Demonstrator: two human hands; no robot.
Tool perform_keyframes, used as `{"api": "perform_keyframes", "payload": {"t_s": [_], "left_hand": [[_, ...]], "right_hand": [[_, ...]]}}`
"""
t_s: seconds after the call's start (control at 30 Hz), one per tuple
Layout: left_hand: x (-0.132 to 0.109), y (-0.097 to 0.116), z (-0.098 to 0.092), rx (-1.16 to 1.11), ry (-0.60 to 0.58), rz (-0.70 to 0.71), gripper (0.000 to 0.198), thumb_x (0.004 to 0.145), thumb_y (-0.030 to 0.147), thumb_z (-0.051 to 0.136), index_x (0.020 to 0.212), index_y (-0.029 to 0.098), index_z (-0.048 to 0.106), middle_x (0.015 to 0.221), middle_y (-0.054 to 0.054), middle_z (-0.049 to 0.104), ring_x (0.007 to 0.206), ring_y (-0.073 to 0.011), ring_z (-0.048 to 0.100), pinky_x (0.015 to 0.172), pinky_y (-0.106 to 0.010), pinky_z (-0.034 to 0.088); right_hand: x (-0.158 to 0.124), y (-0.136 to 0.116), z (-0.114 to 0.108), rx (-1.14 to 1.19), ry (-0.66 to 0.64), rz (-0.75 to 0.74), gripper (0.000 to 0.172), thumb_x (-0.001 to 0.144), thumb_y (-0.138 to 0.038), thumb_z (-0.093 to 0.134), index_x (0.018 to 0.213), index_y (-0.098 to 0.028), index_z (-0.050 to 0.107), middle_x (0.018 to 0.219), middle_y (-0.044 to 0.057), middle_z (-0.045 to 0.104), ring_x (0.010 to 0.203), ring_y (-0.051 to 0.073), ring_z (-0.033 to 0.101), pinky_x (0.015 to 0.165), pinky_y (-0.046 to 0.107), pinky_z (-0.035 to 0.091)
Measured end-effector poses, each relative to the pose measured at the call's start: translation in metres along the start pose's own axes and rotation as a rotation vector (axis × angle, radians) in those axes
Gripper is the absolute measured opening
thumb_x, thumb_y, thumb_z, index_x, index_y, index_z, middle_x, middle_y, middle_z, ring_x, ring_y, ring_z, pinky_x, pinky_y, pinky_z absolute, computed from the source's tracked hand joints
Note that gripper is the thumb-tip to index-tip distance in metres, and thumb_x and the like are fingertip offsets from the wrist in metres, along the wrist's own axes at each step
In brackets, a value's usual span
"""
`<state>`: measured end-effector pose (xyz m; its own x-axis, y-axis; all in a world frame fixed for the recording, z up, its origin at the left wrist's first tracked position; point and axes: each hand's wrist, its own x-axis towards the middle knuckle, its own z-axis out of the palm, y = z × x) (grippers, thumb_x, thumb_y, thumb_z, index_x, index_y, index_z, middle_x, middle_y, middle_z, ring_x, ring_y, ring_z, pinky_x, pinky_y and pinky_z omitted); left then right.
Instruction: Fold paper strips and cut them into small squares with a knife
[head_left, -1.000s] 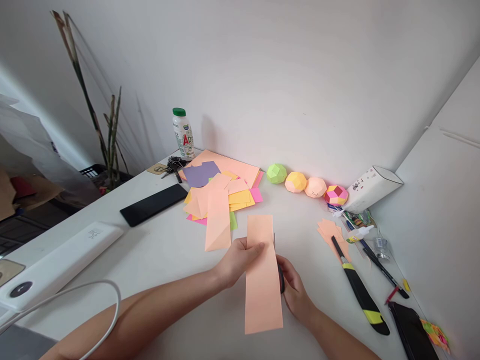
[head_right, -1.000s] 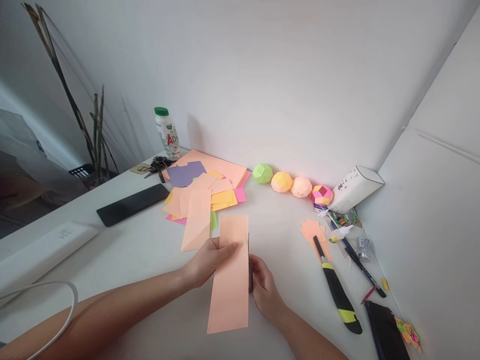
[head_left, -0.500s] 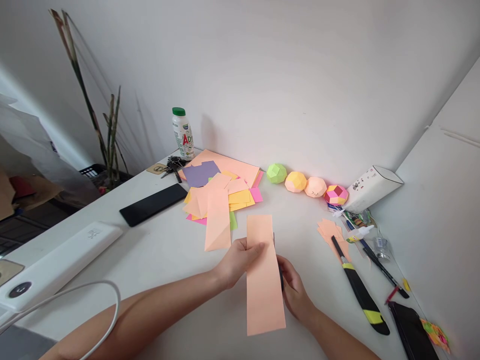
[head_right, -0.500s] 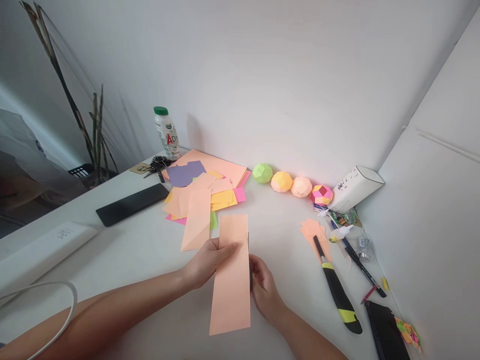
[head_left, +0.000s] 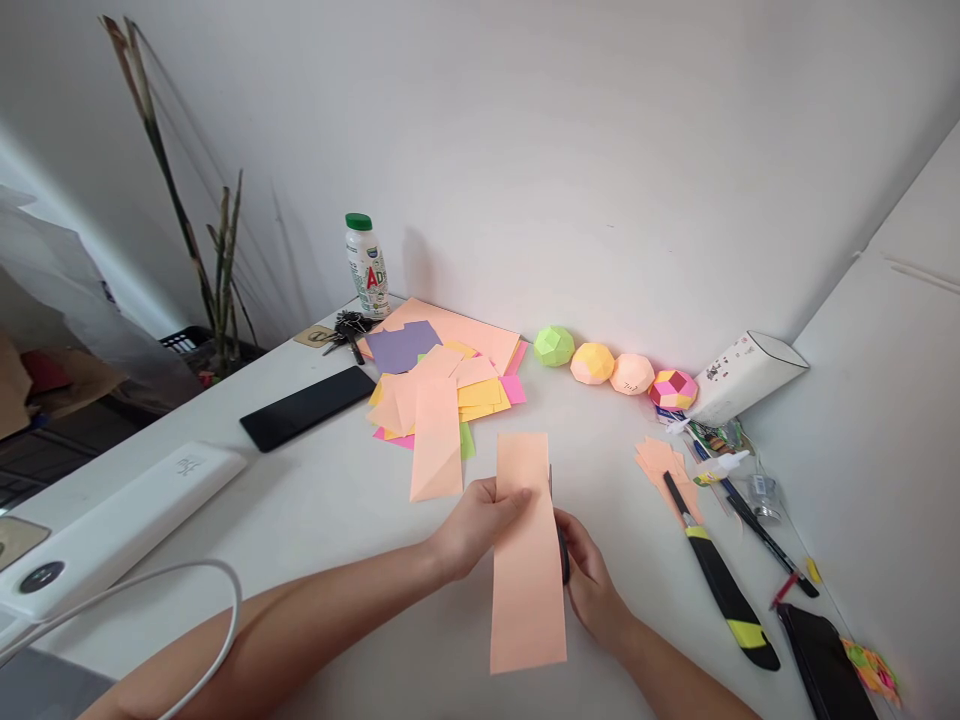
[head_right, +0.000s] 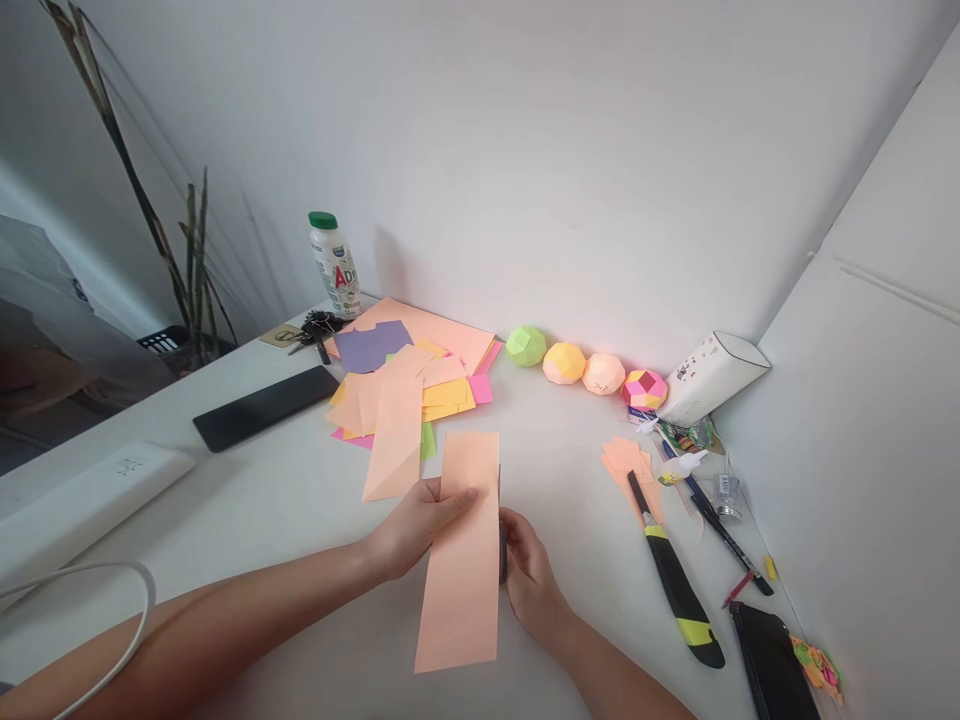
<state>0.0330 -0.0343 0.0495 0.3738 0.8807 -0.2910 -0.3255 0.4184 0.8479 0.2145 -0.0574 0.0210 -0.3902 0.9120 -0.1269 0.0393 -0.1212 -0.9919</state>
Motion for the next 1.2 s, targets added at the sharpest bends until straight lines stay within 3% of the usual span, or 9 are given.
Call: {"api": "perform_keyframes", "payload": {"t_s": [0.5,0.63,0.77,0.83,0.97,1.2], "left_hand": [[-0.0014,-0.0004,-0.0005,0.005,-0.046,0.019,0.032,0.08,0.046,0.064,0.083,0.015,0.07,0.086,-0.01,0.071,0.08,-0.0254,0.067,0.07,-0.034,0.051],[-0.0024,0.0023,-0.0007,-0.039,-0.072,0.04,0.032,0.079,0.045,0.065,0.084,0.014,0.069,0.087,-0.011,0.071,0.079,-0.0261,0.067,0.069,-0.035,0.052],[-0.0009,0.0012,-0.001,-0.104,-0.059,0.045,0.04,0.079,0.053,0.062,0.086,0.014,0.066,0.083,-0.012,0.071,0.074,-0.0262,0.068,0.067,-0.036,0.052],[0.0,0.0,-0.0008,-0.089,-0.04,0.04,0.039,0.079,0.053,0.064,0.084,0.014,0.066,0.081,-0.011,0.071,0.073,-0.026,0.067,0.066,-0.037,0.052],[0.0003,-0.0009,0.0004,-0.05,-0.017,0.038,0.038,0.078,0.052,0.065,0.081,0.014,0.066,0.083,-0.01,0.07,0.076,-0.0253,0.066,0.069,-0.036,0.051],[-0.0009,0.0008,0.0026,-0.018,-0.03,0.05,0.039,0.08,0.051,0.063,0.081,0.013,0.068,0.083,-0.011,0.07,0.077,-0.027,0.067,0.069,-0.037,0.051]], "right_hand": [[-0.0003,-0.0016,0.0003,-0.013,0.009,0.019,0.042,0.087,-0.053,0.053,0.123,-0.032,0.053,0.124,0.008,0.058,0.105,0.024,0.057,0.083,0.038,0.051],[-0.0001,0.0018,-0.0004,-0.008,0.002,0.005,0.04,0.088,-0.051,0.052,0.123,-0.031,0.054,0.105,0.006,0.062,0.084,0.02,0.059,0.071,0.033,0.051],[0.0002,0.0043,-0.0007,0.003,-0.01,0.006,0.042,0.088,-0.054,0.051,0.122,-0.03,0.055,0.083,0.003,0.059,0.061,0.014,0.05,0.057,0.029,0.047],[0.0003,0.0031,-0.0004,-0.009,0.0,0.008,0.042,0.087,-0.054,0.052,0.122,-0.03,0.055,0.087,0.004,0.06,0.066,0.016,0.052,0.061,0.031,0.048],[0.0003,-0.0009,0.0006,-0.027,0.016,-0.007,0.041,0.087,-0.052,0.053,0.121,-0.031,0.054,0.114,0.008,0.06,0.095,0.023,0.057,0.079,0.036,0.049],[-0.0008,0.0,-0.0007,0.003,-0.006,0.025,0.039,0.09,-0.05,0.051,0.125,-0.033,0.051,0.127,0.007,0.056,0.106,0.023,0.056,0.08,0.034,0.05]]}}
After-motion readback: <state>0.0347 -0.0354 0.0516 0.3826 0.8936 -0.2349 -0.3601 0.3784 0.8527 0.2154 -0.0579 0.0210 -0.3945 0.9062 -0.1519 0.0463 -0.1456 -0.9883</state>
